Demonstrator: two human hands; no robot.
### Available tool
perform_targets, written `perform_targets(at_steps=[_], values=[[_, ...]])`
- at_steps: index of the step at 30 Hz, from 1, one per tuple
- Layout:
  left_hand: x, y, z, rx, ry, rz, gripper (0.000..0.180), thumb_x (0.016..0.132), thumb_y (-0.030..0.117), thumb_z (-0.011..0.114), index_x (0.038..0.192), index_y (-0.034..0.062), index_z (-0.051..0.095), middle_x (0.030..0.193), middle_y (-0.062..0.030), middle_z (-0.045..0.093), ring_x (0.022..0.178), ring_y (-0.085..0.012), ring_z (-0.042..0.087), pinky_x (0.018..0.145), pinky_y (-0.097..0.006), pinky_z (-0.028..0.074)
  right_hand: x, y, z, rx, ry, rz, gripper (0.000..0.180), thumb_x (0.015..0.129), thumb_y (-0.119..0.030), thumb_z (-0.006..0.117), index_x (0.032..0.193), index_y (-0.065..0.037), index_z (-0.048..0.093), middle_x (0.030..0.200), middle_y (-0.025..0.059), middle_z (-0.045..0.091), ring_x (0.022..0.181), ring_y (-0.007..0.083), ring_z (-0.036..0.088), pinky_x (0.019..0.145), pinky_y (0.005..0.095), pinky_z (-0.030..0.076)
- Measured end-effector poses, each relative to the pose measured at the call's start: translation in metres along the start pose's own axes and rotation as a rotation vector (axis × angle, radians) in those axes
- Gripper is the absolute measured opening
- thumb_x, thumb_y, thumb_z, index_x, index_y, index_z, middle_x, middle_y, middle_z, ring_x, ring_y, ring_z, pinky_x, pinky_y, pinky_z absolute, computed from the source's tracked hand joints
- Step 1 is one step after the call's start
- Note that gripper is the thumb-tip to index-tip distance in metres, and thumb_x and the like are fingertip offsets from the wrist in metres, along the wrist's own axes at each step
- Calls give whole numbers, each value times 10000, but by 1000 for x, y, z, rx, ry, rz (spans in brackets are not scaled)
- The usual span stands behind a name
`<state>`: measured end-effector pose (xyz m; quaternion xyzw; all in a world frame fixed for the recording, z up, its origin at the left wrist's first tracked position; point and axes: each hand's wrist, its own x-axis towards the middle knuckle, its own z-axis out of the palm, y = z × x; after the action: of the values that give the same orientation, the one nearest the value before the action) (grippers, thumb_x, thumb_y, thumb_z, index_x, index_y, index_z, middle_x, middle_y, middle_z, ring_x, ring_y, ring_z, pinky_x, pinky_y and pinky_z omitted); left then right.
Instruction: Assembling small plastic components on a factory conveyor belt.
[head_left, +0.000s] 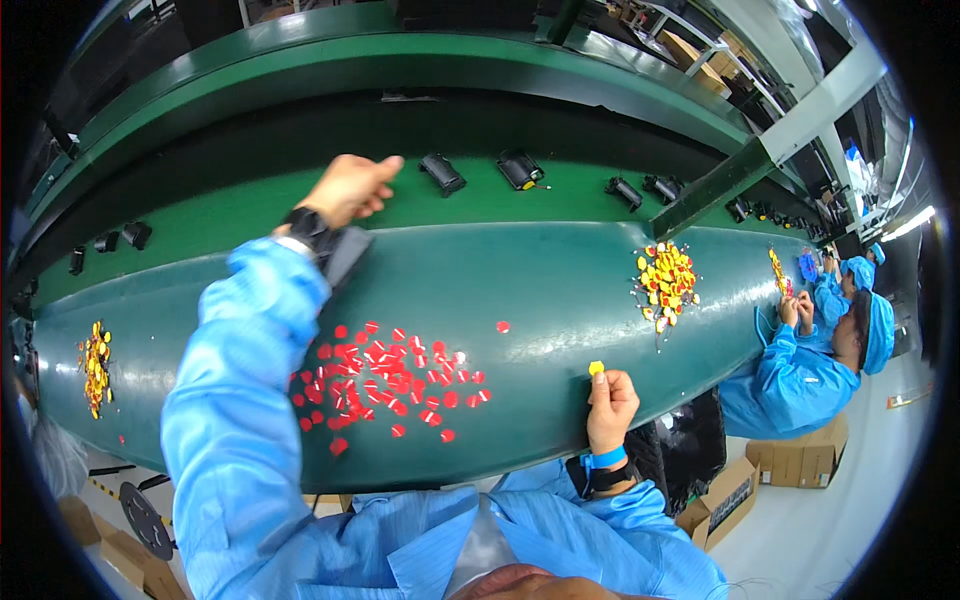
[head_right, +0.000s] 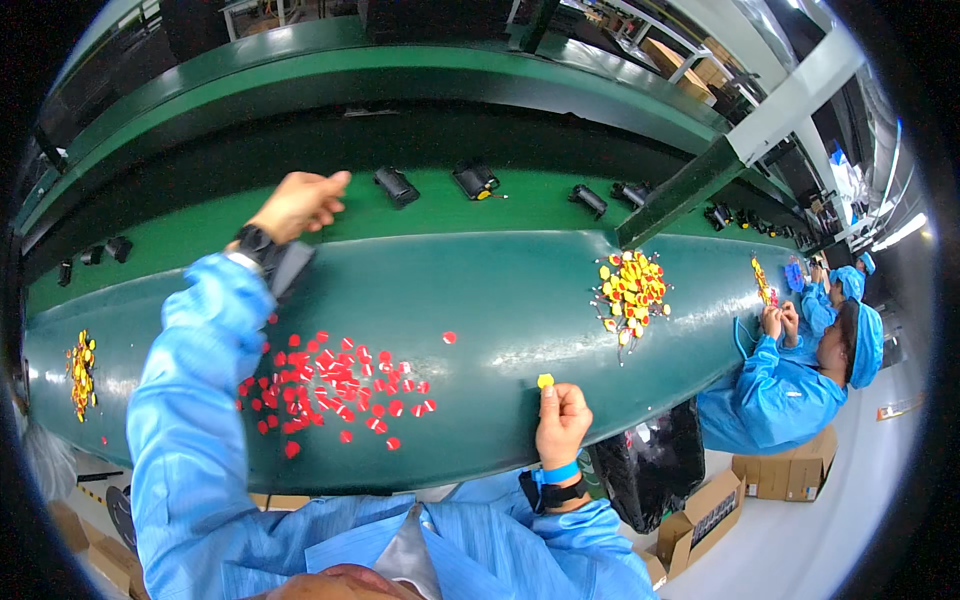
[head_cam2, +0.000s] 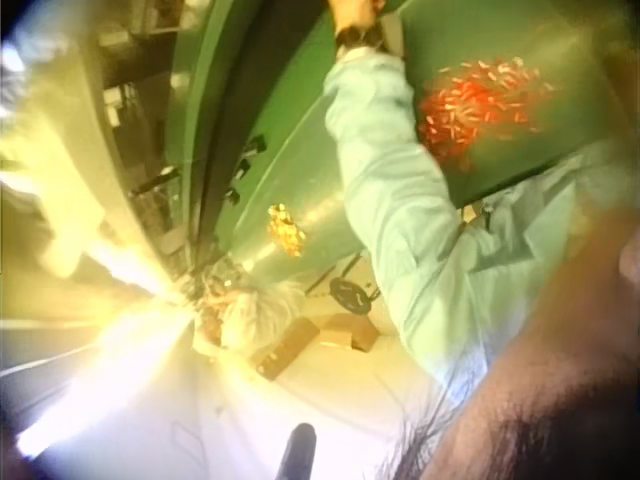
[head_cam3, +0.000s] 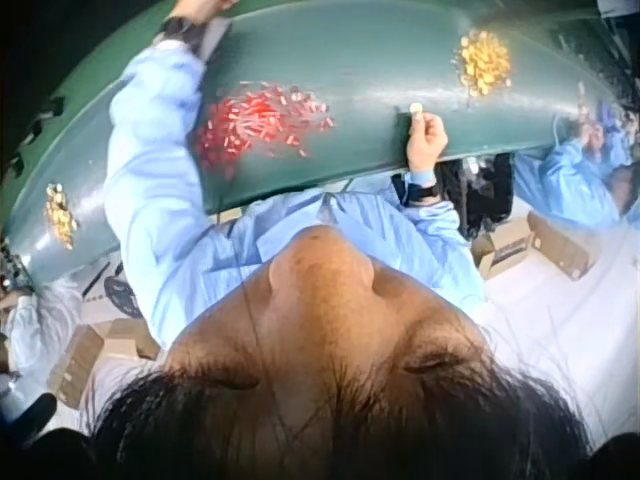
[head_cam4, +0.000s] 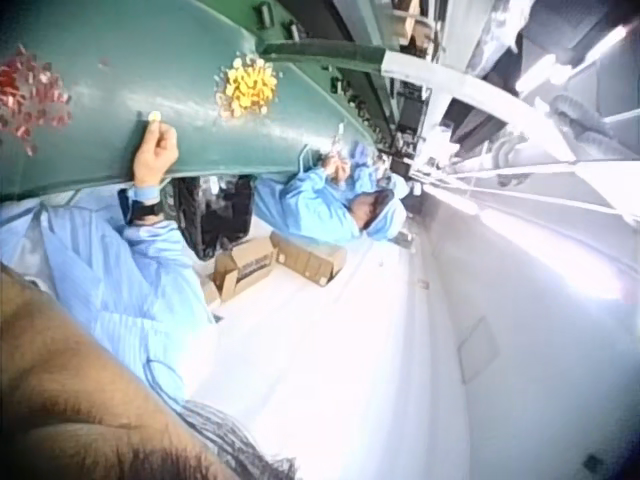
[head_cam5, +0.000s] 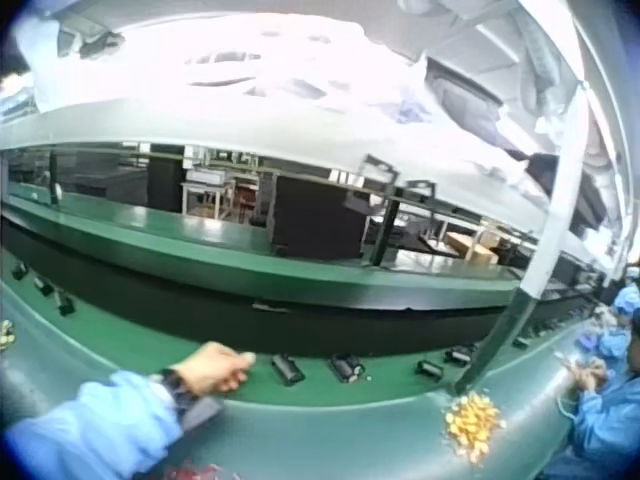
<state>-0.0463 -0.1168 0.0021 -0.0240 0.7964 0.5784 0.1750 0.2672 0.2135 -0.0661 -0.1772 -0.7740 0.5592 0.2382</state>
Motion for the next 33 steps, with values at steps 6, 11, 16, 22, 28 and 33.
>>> perform_targets(at_steps=[6, 11, 16, 22, 28, 33], values=[[56, 17, 90, -181, 287, -117, 325, 823, 281, 696, 743, -19, 601, 650, -75, 550, 478, -120, 455, 407, -272, 331, -2, 6, -5, 23, -20, -58, 152, 877, -86, 609, 758, -7, 556, 597, -33, 494, 547, 32, 404, 486, 207, 351], [39, 21, 109, -284, 221, 22, 206, 829, 159, 675, 702, 53, 554, 589, -10, 534, 431, -95, 432, 384, -242, 299, -1, 0, -10, 71, -56, -119, 137, 871, -71, 610, 763, -5, 558, 578, -32, 487, 530, 29, 403, 478, 206, 345], [-69, 49, 137, -100, -152, 366, 126, 845, 38, 619, 794, 45, 504, 681, -21, 588, 563, -100, 614, 441, -191, 421, 0, 1, -22, 183, -86, -63, 120, 863, -60, 625, 776, 5, 574, 603, -52, 490, 543, 15, 404, 482, 188, 339], [-197, 10, 173, -377, -321, 278, 195, 829, -6, 634, 1016, -16, 579, 867, -39, 620, 735, -84, 599, 665, -225, 503, 9, 0, -33, 355, -272, 99, 76, 859, -61, 632, 827, 5, 613, 692, -45, 545, 633, 17, 457, 563, 176, 373], [-248, -43, 207, -338, -227, 354, 188, 792, 54, 714, 932, -24, 616, 858, -16, 576, 743, -65, 559, 676, -204, 470, 1, -27, -49, 508, -441, 218, 67, 861, -77, 626, 880, -14, 619, 758, -14, 587, 654, 45, 497, 594, 189, 400], [-259, -66, 217, -349, -288, 267, 161, 798, -5, 678, 930, -55, 599, 943, -51, 535, 748, -122, 617, 658, -231, 527, -14, -54, -53, 505, -612, 258, 65, 857, -69, 633, 848, -5, 623, 715, -24, 586, 615, 18, 470, 546, 169, 357]])
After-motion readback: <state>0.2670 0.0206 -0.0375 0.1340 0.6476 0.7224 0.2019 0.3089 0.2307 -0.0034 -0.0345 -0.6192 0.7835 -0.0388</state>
